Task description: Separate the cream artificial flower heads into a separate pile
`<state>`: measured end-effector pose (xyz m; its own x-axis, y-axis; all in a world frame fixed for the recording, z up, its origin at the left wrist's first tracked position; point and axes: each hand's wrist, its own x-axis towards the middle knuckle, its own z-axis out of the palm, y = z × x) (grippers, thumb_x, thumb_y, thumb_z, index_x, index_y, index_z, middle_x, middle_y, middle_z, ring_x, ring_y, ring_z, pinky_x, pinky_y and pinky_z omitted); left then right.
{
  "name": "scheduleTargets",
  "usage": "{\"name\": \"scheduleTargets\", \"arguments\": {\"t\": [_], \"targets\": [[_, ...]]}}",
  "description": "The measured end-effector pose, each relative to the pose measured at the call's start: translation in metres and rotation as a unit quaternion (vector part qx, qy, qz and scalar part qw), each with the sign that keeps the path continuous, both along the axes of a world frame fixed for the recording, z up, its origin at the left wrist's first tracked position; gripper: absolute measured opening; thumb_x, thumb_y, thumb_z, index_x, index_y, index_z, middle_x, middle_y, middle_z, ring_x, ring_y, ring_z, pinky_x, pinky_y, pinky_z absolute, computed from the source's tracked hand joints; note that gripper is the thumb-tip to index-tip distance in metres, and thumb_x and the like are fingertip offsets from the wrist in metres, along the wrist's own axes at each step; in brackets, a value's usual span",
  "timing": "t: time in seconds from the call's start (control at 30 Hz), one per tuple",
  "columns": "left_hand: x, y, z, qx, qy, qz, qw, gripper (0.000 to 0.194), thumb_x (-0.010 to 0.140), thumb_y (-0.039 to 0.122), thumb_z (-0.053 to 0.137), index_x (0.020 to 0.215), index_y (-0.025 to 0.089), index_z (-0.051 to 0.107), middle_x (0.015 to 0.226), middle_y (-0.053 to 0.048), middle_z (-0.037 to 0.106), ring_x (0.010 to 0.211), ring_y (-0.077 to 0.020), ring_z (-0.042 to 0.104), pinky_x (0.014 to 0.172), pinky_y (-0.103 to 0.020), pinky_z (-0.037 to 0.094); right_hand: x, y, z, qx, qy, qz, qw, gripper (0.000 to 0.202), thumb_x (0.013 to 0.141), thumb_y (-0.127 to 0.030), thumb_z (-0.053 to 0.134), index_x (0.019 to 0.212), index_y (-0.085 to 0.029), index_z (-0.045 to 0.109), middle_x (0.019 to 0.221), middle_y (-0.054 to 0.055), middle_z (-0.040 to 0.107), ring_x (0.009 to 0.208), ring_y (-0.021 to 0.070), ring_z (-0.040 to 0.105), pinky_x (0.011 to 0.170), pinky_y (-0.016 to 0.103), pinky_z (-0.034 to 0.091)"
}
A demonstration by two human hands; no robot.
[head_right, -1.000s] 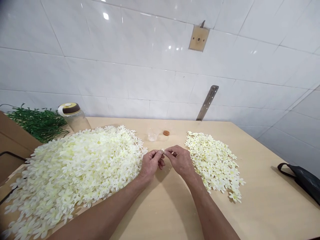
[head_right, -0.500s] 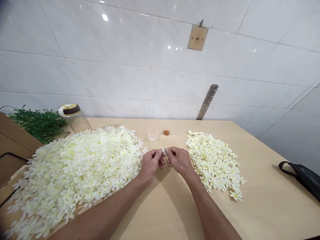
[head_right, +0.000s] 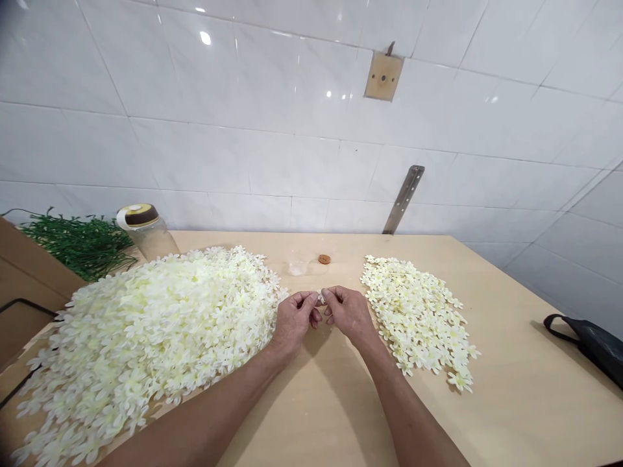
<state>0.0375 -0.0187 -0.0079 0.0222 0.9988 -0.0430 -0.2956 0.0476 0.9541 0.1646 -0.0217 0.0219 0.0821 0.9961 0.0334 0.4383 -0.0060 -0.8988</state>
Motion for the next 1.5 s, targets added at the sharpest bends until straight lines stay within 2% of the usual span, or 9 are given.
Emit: {"name": "scheduleTargets", "arguments": {"t": [0.17,0.33,0.53,0.77,0.93,1.07,1.17,1.3,1.5], "targets": [[0.000,0.001,-0.001,0.000,0.007,-0.001,1.000,0.025,0.079,0.038,0.063,0.074,0.014,0.065,0.051,0.001,0.058,0.042,-0.0096,0.050,0.043,-0.021,0.042,-0.004,-0.001,0.001,-0.005,0.019,0.004,1.000,0.033,0.083,-0.048,0.056,0.067,-0.020,0.062,0.055,0.000,0.063,0.044,0.0160,0.061,0.048,0.027,0.050],[0.001,0.001,-0.003,0.000,0.015,0.005,1.000,0.023,0.082,0.037,0.059,0.073,0.015,0.061,0.050,0.002,0.057,0.040,-0.0098,0.050,0.043,-0.022,0.041,-0.003,-0.001,0.002,-0.014,0.038,-0.018,0.999,0.033,0.078,-0.050,0.063,0.078,-0.017,0.069,0.059,0.000,0.064,0.048,0.0149,0.061,0.049,0.026,0.051],[0.002,0.004,-0.008,0.000,0.009,0.002,1.000,0.023,0.082,0.037,0.058,0.072,0.017,0.057,0.049,0.003,0.056,0.039,-0.0099,0.049,0.042,-0.022,0.040,0.001,0.001,-0.002,-0.017,0.018,-0.018,1.000,0.035,0.076,-0.051,0.065,0.068,-0.017,0.066,0.058,0.001,0.063,0.045,0.0144,0.061,0.044,0.023,0.047],[0.001,0.004,-0.009,0.005,0.019,0.008,1.000,0.025,0.082,0.040,0.058,0.071,0.017,0.058,0.050,0.003,0.058,0.040,-0.0104,0.050,0.043,-0.022,0.041,0.006,0.003,-0.003,-0.015,0.026,-0.043,0.999,0.043,0.077,-0.059,0.063,0.064,-0.018,0.061,0.059,0.002,0.063,0.045,0.0147,0.060,0.045,0.024,0.046],[0.001,0.003,-0.008,0.005,0.018,0.012,1.000,0.026,0.083,0.041,0.058,0.073,0.017,0.058,0.050,0.003,0.058,0.040,-0.0100,0.049,0.044,-0.022,0.041,0.009,0.004,-0.002,-0.013,0.116,-0.014,0.993,0.050,0.077,-0.066,0.060,0.062,-0.018,0.056,0.057,0.000,0.054,0.046,0.0111,0.050,0.045,0.023,0.044],[0.001,0.003,-0.007,0.010,0.018,0.009,1.000,0.027,0.083,0.041,0.057,0.073,0.016,0.057,0.050,0.002,0.058,0.039,-0.0094,0.048,0.043,-0.021,0.040,0.011,0.005,0.003,-0.037,0.233,0.016,0.972,0.047,0.073,-0.062,0.069,0.066,-0.017,0.058,0.061,-0.001,0.052,0.051,0.0093,0.044,0.045,0.022,0.040],[0.001,0.003,-0.007,0.010,0.017,0.007,1.000,0.028,0.083,0.042,0.058,0.072,0.016,0.058,0.050,0.002,0.058,0.039,-0.0093,0.049,0.043,-0.021,0.039,0.011,0.003,0.009,-0.045,0.270,0.026,0.961,0.044,0.069,-0.058,0.075,0.069,-0.016,0.060,0.063,0.000,0.055,0.052,0.0090,0.043,0.044,0.021,0.038],[0.001,0.002,-0.006,0.007,0.020,0.009,1.000,0.028,0.083,0.041,0.057,0.071,0.016,0.058,0.050,0.002,0.058,0.039,-0.0093,0.049,0.043,-0.021,0.039,0.013,0.001,0.015,-0.035,0.287,0.017,0.957,0.042,0.066,-0.056,0.078,0.073,-0.017,0.061,0.077,0.005,0.066,0.055,0.0094,0.046,0.042,0.020,0.035],[0.001,0.002,-0.008,0.009,0.019,0.007,1.000,0.028,0.084,0.042,0.057,0.074,0.016,0.058,0.050,0.002,0.058,0.040,-0.0098,0.049,0.043,-0.021,0.040,0.028,0.002,0.016,-0.057,0.319,0.050,0.945,0.031,0.078,-0.051,0.069,0.083,-0.022,0.059,0.107,0.010,0.072,0.069,0.0154,0.061,0.051,0.025,0.046]]}}
